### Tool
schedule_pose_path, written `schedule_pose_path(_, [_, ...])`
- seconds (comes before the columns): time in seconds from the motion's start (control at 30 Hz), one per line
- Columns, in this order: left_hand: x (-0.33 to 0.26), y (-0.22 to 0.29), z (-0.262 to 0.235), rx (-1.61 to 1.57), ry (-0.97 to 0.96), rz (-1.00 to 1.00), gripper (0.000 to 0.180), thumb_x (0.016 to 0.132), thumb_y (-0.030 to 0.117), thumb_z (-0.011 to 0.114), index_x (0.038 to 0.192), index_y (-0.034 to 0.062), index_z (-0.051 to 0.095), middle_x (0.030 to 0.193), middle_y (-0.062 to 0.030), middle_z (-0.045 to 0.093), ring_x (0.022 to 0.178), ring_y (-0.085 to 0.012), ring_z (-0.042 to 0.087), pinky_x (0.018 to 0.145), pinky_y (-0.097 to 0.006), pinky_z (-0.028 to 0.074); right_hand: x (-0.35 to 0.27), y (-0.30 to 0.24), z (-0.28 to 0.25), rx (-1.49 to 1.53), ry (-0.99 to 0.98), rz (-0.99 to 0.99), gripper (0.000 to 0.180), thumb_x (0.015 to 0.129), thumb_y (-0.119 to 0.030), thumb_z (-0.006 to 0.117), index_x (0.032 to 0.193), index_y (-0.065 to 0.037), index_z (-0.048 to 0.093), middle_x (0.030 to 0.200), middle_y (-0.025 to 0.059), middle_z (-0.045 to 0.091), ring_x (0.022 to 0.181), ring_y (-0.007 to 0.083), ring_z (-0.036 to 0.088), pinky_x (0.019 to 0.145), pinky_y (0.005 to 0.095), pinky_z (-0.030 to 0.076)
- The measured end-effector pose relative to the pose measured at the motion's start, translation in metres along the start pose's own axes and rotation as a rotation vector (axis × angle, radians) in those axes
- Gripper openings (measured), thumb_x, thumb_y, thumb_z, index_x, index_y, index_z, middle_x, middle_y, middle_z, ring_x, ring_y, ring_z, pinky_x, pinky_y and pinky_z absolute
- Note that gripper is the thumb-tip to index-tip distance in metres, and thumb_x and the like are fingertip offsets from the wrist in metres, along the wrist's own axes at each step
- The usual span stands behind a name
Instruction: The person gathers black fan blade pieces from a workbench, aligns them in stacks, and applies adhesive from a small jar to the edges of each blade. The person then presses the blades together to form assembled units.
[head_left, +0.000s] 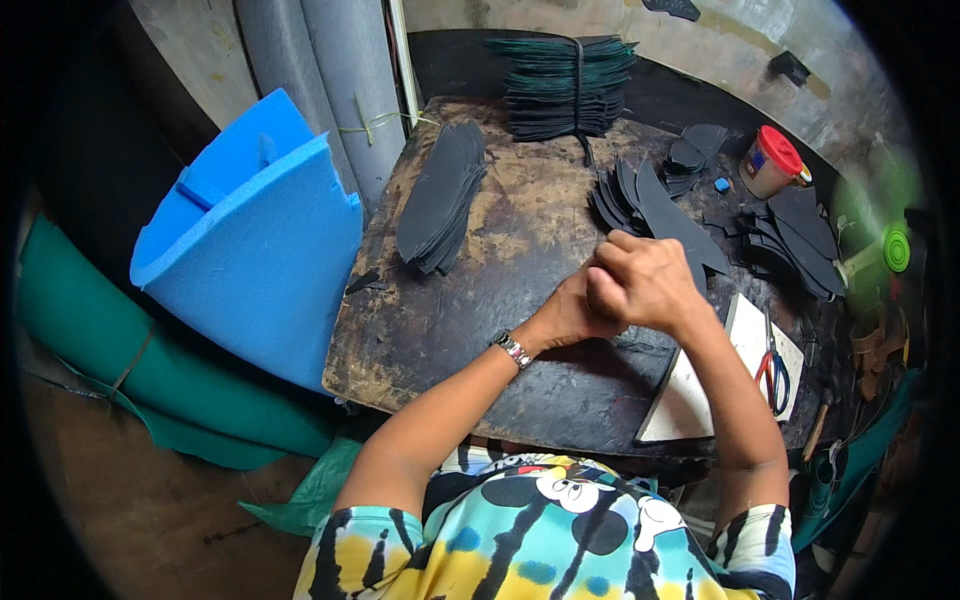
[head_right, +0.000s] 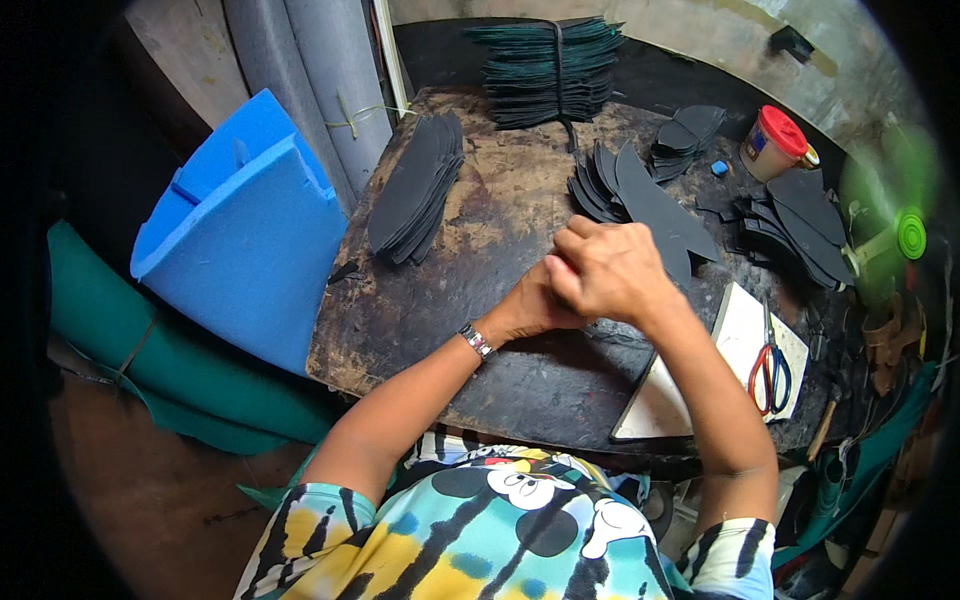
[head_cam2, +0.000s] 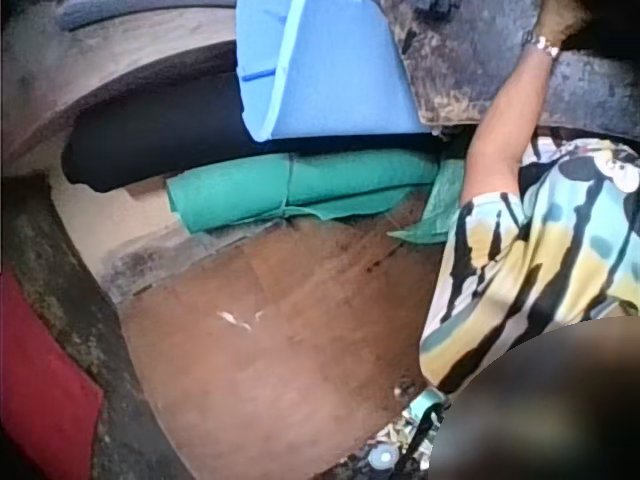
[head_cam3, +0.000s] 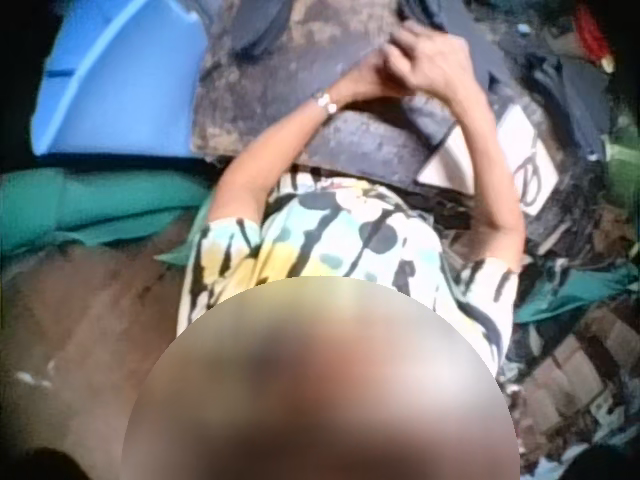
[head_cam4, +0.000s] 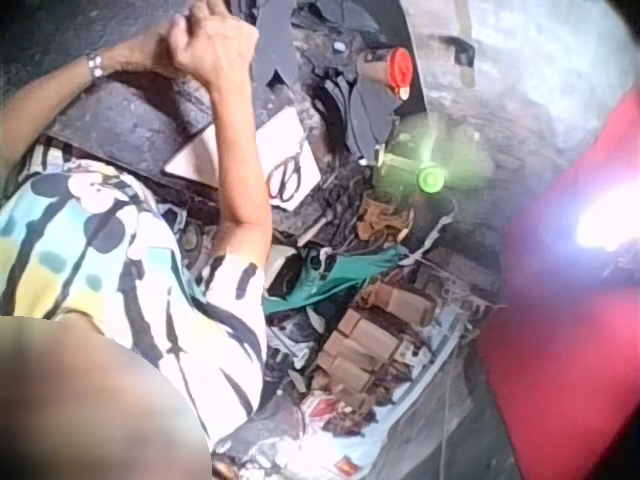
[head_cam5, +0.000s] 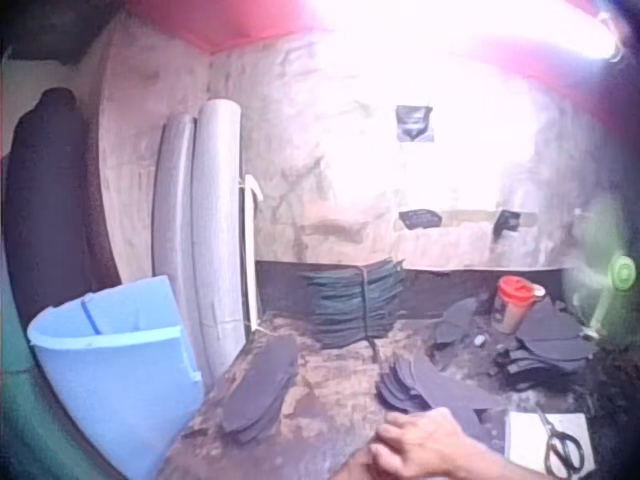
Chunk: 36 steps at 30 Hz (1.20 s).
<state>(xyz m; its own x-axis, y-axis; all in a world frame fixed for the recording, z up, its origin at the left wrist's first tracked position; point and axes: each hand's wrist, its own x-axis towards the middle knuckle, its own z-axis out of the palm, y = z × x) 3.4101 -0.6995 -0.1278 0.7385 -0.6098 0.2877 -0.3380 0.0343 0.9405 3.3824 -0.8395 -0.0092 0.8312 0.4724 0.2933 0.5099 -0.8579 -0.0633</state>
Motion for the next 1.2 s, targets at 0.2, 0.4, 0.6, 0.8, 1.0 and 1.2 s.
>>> schedule_pose_path(0.2, [0.013,0.01,-0.005,0.033,0.028,-0.128,0.087,0.063,0.029,0.093,0.13,0.006,0.043,0.126,-0.013,0.058,0.12,-0.022,0.056,0.103,-0.037,0.046,-0.018,0.057,-0.058,0.827,0.707,0.229,0.037,0.105,-0.032,0.037,0.116,-0.003,0.057,0.1,0.0109,0.062,0.084,0.0191,0.061,0.076,0.0322,0.048])
schedule_pose_path(0.4, [-0.025,0.035,-0.024,0.441,0.126,0.132,0.099,0.077,0.026,0.082,0.152,0.007,0.021,0.137,-0.0209,0.051,0.127,-0.0348,0.051,0.108,-0.043,0.04,-0.086,0.093,-0.073,0.793,0.969,0.42,0.043,0.104,-0.034,0.044,0.133,-0.002,0.047,0.114,0.0109,0.058,0.1,0.0182,0.061,0.088,0.028,0.048])
schedule_pose_path(0.6, [-0.132,0.057,-0.156,0.705,0.934,-0.2,0.03,0.089,0.001,0.055,0.118,0.0014,0.061,0.105,-0.0135,0.065,0.1,-0.0304,0.061,0.093,-0.044,0.044,-0.169,0.068,0.018,0.525,0.635,0.921,0.045,0.088,-0.008,0.061,0.129,-0.001,0.046,0.116,0.0099,0.054,0.106,0.022,0.056,0.099,0.032,0.043])
schedule_pose_path(0.8, [-0.157,0.017,-0.21,1.242,0.314,-0.087,0.042,0.08,-0.007,0.054,0.12,0.0039,0.064,0.125,-0.013,0.06,0.112,-0.0323,0.055,0.095,-0.042,0.044,-0.174,0.048,0.049,0.179,0.415,0.651,0.056,0.081,0.002,0.06,0.134,-0.001,0.042,0.127,0.0209,0.049,0.12,0.0374,0.05,0.107,0.0405,0.038])
schedule_pose_path(1.0, [-0.262,0.076,-0.195,1.432,0.38,-0.628,0.027,0.077,-0.002,0.06,0.104,-0.0031,0.066,0.098,-0.0229,0.061,0.092,-0.0423,0.057,0.082,-0.05,0.048,-0.163,0.041,0.043,0.278,0.382,0.721,0.071,0.084,-0.006,0.07,0.146,-0.007,0.035,0.136,0.0224,0.042,0.127,0.0401,0.045,0.108,0.0456,0.037])
schedule_pose_path(1.2, [-0.253,0.124,-0.187,0.788,0.337,-0.99,0.032,0.093,0.026,0.064,0.111,0.0011,0.068,0.073,-0.0133,0.066,0.067,-0.0173,0.06,0.064,-0.036,0.048,-0.14,0.033,0.027,-0.007,0.642,0.414,0.071,0.081,-0.02,0.075,0.143,-0.006,0.044,0.143,0.0201,0.04,0.131,0.0371,0.039,0.111,0.0474,0.028])
